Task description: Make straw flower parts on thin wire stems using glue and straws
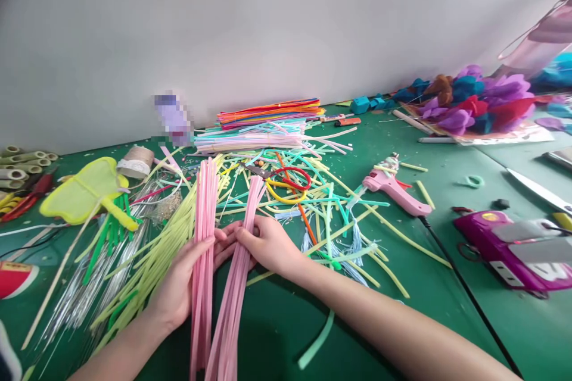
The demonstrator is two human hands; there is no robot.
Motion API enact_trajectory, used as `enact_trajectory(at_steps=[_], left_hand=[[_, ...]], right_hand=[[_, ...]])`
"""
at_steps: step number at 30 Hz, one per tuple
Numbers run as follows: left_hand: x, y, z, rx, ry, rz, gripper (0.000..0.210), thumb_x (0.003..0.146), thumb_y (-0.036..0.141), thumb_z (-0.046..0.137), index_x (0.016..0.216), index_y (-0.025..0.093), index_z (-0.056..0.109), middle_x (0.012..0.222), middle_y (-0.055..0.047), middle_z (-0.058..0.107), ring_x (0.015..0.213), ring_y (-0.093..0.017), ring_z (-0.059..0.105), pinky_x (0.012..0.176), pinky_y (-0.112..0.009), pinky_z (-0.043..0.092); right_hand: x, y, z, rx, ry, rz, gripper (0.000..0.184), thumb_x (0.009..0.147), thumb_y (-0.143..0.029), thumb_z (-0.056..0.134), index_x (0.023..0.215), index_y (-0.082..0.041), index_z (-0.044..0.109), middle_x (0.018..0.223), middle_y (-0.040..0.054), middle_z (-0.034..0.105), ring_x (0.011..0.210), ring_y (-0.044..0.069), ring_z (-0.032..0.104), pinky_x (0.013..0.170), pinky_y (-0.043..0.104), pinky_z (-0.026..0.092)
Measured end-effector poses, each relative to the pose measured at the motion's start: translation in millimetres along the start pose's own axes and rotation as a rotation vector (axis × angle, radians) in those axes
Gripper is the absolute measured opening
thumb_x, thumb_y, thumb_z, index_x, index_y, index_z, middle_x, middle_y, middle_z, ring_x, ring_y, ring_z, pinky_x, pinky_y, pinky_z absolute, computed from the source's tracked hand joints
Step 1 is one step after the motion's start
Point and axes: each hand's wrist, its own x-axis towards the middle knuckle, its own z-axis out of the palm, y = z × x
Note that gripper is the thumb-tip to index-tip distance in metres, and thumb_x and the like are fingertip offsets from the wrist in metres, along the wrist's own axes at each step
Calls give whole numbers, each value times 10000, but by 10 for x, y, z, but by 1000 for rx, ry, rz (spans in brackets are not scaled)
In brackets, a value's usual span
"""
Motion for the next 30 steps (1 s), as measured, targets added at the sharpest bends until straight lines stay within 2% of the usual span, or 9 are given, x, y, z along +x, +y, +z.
enact_trajectory(at_steps=[3, 7, 9, 11, 14, 18, 24, 27, 30], left_hand=[[-19, -10, -2, 72, -16, 9, 208, 885, 363, 683, 825, 166, 711, 1137, -72, 738, 1132, -264, 660, 948, -333, 543], [-33, -87, -40, 290, -40, -4, 310, 905, 467, 665, 823, 169, 636, 692, 2, 629, 630, -143, 608, 616, -231, 511], [-45, -101, -38, 397, -122, -16, 366, 917, 541, 619, 843, 183, 614, 663, 16, 591, 535, -132, 551, 541, -239, 482], [-66, -69, -6, 490, -193, 38, 367, 943, 550, 572, 961, 193, 655, 819, -28, 672, 704, -179, 645, 714, -284, 544], [-110, 22, 65, 585, -292, 118, 396, 998, 509, 490, 1172, 201, 667, 1079, -81, 716, 1135, -254, 632, 1051, -341, 443], [-142, 52, 87, 608, -362, 99, 438, 1006, 515, 468, 1265, 191, 606, 1214, -107, 687, 1212, -278, 605, 1046, -356, 443], [-78, -62, -20, 289, -514, -77, 583, 858, 559, 700, 1239, 197, 447, 951, -72, 704, 792, -193, 712, 757, -314, 541], [-58, -17, -76, 236, -543, -290, 539, 818, 590, 720, 1110, 199, 491, 596, 81, 538, 410, -63, 459, 480, -194, 413], [-72, 119, -153, 416, -483, -294, 539, 842, 658, 648, 1124, 212, 536, 572, 120, 354, 400, -47, 260, 396, -174, 263]], right_hand=[[16, 29, -18, 28, 66, -5, 406, 866, -579, 630, 835, -174, 643, 662, 0, 641, 552, 152, 596, 473, 242, 460], [5, 41, -1, 20, 120, -69, 520, 883, -658, 567, 649, -202, 476, 559, -44, 473, 501, 106, 427, 488, 247, 357], [-10, 35, 23, -1, 109, -102, 548, 908, -679, 513, 640, -201, 473, 578, -36, 466, 534, 114, 419, 531, 260, 372], [-23, 29, 50, -26, 116, -148, 512, 923, -662, 510, 714, -195, 525, 665, -14, 527, 624, 143, 486, 609, 273, 427], [-36, 21, 85, -52, 92, -197, 417, 909, -594, 597, 871, -179, 599, 840, 25, 607, 782, 178, 549, 721, 285, 469], [-35, 6, 131, 24, 28, -150, 401, 854, -552, 684, 808, -163, 600, 733, -4, 553, 655, 129, 493, 608, 248, 439], [51, -107, 182, 36, 333, -120, 448, 835, -619, 632, 734, -209, 485, 506, -83, 418, 388, 79, 373, 354, 200, 288], [97, -238, 125, 48, 339, -160, 505, 822, -649, 649, 667, -219, 434, 460, -78, 422, 363, 76, 391, 343, 194, 307], [75, -404, -18, 152, 325, -134, 487, 801, -619, 711, 702, -174, 539, 473, -79, 442, 368, 41, 353, 346, 157, 262]])
